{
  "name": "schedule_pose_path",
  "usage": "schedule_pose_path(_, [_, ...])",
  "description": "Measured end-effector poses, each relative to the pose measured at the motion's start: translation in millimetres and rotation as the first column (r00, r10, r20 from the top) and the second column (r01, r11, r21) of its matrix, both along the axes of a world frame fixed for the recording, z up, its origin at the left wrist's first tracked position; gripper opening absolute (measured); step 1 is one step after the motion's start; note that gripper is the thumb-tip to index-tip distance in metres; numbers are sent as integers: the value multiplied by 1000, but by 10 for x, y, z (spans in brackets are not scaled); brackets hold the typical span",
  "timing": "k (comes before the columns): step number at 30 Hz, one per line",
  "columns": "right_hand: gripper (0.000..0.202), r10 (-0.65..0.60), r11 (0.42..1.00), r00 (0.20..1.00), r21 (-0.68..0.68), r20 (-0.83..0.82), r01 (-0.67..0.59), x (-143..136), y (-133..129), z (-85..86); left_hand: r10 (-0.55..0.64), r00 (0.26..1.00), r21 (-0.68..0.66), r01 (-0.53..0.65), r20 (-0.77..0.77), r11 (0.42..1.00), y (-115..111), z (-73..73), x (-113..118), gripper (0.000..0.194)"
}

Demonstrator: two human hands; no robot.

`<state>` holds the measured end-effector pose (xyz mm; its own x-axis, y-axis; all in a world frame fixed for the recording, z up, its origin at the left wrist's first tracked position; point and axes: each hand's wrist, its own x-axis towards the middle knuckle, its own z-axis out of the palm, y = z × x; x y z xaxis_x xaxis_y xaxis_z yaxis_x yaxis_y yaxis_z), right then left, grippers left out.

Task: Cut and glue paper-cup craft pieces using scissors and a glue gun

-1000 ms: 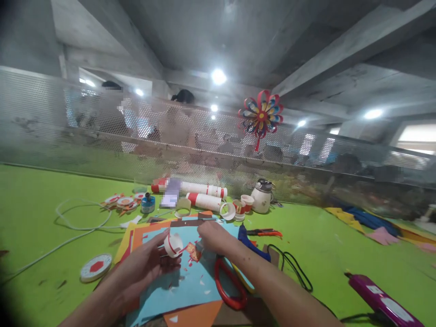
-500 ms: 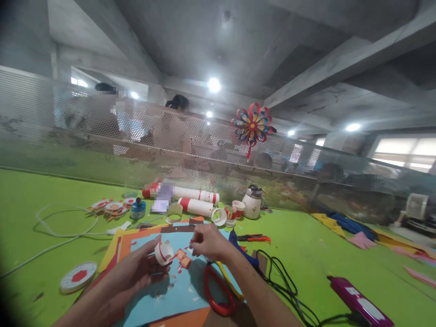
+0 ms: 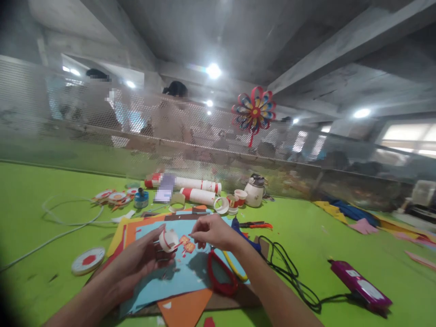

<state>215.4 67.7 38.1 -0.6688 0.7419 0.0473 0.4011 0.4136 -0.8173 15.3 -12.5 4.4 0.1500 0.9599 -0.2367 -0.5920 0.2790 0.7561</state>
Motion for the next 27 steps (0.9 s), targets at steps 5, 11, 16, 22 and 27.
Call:
schedule_pose_path(5, [27, 26, 997, 992, -71, -121, -35, -48, -221, 129, -59, 998, -8, 59, 23, 998, 25, -53, -19, 29])
schedule_pose_path(11, [14, -41, 999, 991, -12, -131, 39, -124, -354, 177, -131, 991, -1, 131, -5, 991, 15, -41, -18, 35])
schedule_pose_path(16, [13, -69, 995, 992, 59, -107, 76, -173, -353, 182, -165, 986, -1, 165, -20, 986, 4, -40, -15, 38])
schedule_pose_path(22, [16, -72, 985, 996, 153, -47, 79, -231, -316, 212, -221, 975, -14, 221, -24, 975, -1, -46, -1, 38])
schedule_pose_path(27, [15, -81, 980, 996, 183, -25, 84, -200, -293, 199, -205, 978, -22, 204, -40, 979, -17, -9, 25, 37])
